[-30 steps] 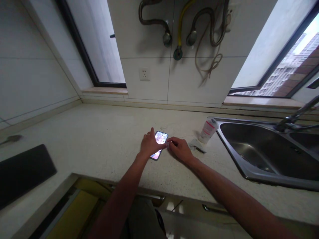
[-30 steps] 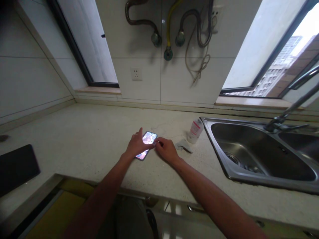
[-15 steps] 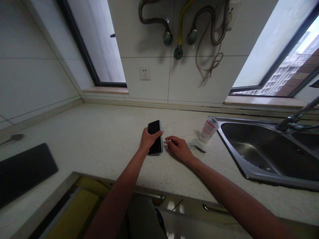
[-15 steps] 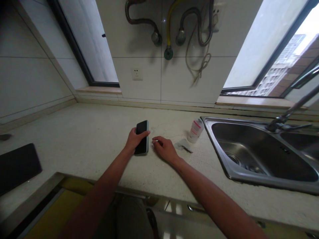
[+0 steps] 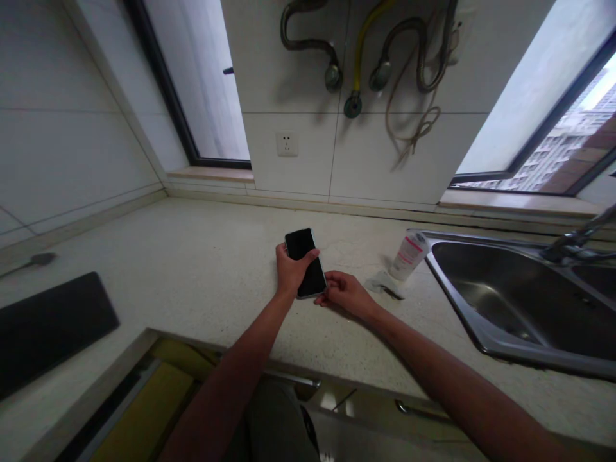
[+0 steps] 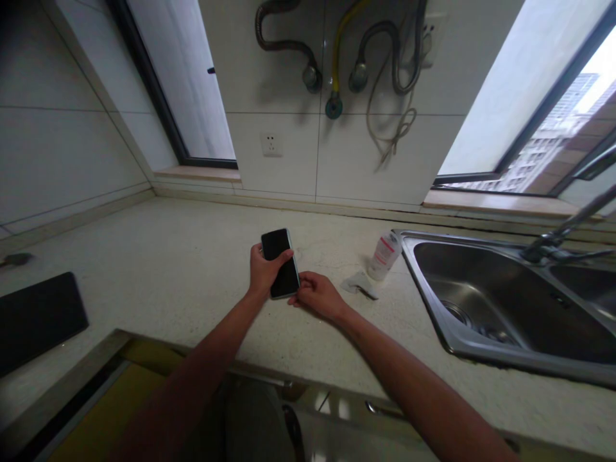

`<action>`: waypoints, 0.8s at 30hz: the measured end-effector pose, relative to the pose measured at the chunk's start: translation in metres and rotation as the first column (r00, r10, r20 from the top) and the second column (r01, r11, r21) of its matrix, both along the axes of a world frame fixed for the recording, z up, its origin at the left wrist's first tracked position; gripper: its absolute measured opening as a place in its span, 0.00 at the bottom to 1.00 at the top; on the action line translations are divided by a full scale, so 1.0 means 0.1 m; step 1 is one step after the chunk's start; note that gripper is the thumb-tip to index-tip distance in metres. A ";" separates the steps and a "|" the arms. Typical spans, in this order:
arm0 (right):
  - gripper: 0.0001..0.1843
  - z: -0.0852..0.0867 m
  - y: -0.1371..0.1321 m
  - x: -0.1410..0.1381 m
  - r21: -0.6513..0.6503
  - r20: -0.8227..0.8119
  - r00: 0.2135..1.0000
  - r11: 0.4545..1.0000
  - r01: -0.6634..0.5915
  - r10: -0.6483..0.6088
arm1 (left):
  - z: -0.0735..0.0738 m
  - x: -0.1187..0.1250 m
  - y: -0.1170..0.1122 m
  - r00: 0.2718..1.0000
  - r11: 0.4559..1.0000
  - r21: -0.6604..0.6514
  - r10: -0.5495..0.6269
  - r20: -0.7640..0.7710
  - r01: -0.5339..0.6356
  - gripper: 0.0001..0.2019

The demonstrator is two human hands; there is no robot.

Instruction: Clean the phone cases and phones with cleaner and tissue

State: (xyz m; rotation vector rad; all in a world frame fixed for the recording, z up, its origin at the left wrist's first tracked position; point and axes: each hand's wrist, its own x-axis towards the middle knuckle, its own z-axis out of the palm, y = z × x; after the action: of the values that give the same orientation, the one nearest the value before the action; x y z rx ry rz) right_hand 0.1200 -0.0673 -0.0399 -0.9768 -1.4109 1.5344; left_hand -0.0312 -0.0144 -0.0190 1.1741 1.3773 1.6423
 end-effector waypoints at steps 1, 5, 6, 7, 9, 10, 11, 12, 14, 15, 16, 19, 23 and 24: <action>0.16 0.00 0.00 0.00 -0.013 -0.004 1.000 1.000 -0.001 0.001 | 0.00 0.00 -0.01 1.000 1.000 0.001 -0.007 -0.006 0.007 0.34; 0.13 -0.01 -0.02 0.00 -0.089 -0.044 0.999 0.996 0.024 -0.028 | -0.02 0.01 0.00 0.997 0.997 0.034 -0.072 -0.032 0.073 0.23; 0.13 -0.02 -0.04 0.00 -0.106 -0.043 0.999 0.994 0.027 -0.032 | -0.04 0.02 0.01 0.995 0.995 0.043 -0.088 -0.047 0.090 0.21; 0.14 -0.02 -0.05 -0.01 -0.117 -0.039 0.999 0.993 0.026 -0.031 | -0.05 0.02 0.01 0.993 0.993 0.045 -0.102 -0.064 0.105 0.20; 0.14 -0.03 -0.08 -0.02 -0.117 -0.031 0.999 0.993 0.022 -0.026 | -0.07 0.02 0.03 0.989 0.992 0.030 -0.118 -0.089 0.121 0.21; 0.14 -0.03 -0.09 -0.02 -0.110 -0.031 0.999 0.994 0.018 -0.022 | -0.08 0.02 0.03 0.989 0.992 0.015 -0.121 -0.090 0.123 0.22; 0.14 -0.03 -0.11 -0.02 -0.102 -0.034 0.999 0.995 0.011 -0.014 | -0.09 0.02 0.04 0.989 0.992 -0.003 -0.124 -0.086 0.124 0.22; 0.14 -0.02 -0.11 -0.02 -0.097 -0.037 0.999 0.995 0.001 -0.005 | -0.09 0.02 0.04 0.989 0.992 -0.020 -0.125 -0.078 0.124 0.23; 0.14 -0.01 -0.12 -0.02 -0.096 -0.038 0.999 0.995 -0.012 0.008 | -0.11 0.02 0.05 0.990 0.991 -0.042 -0.131 -0.060 0.129 0.24; 0.14 -0.01 -0.12 -0.01 -0.100 -0.038 0.999 0.995 -0.021 0.017 | -0.11 0.02 0.05 0.990 0.990 -0.047 -0.133 -0.054 0.131 0.24; 0.14 -0.01 -0.11 0.00 -0.102 -0.041 0.999 0.994 -0.027 0.023 | -0.12 0.02 0.05 0.989 0.990 -0.049 -0.137 -0.051 0.134 0.23; 0.15 0.00 -0.10 0.02 -0.107 -0.062 0.997 0.992 -0.061 0.054 | -0.12 0.03 0.05 0.988 0.987 -0.051 -0.152 -0.026 0.151 0.23; 0.16 0.02 -0.09 0.04 -0.107 -0.074 0.994 0.991 -0.085 0.078 | -0.13 0.04 0.05 0.986 0.983 -0.070 -0.164 0.041 0.167 0.23; 0.16 0.02 -0.08 0.04 -0.104 -0.075 0.994 0.991 -0.088 0.081 | -0.13 0.05 0.05 0.983 0.981 -0.080 -0.171 0.064 0.176 0.24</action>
State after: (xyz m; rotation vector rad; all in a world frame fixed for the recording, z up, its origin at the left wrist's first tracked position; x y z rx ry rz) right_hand 0.1242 -0.0757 -0.0382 -0.9268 -1.3467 1.7057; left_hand -0.0266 -0.0096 -0.0320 1.1555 1.2598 1.4686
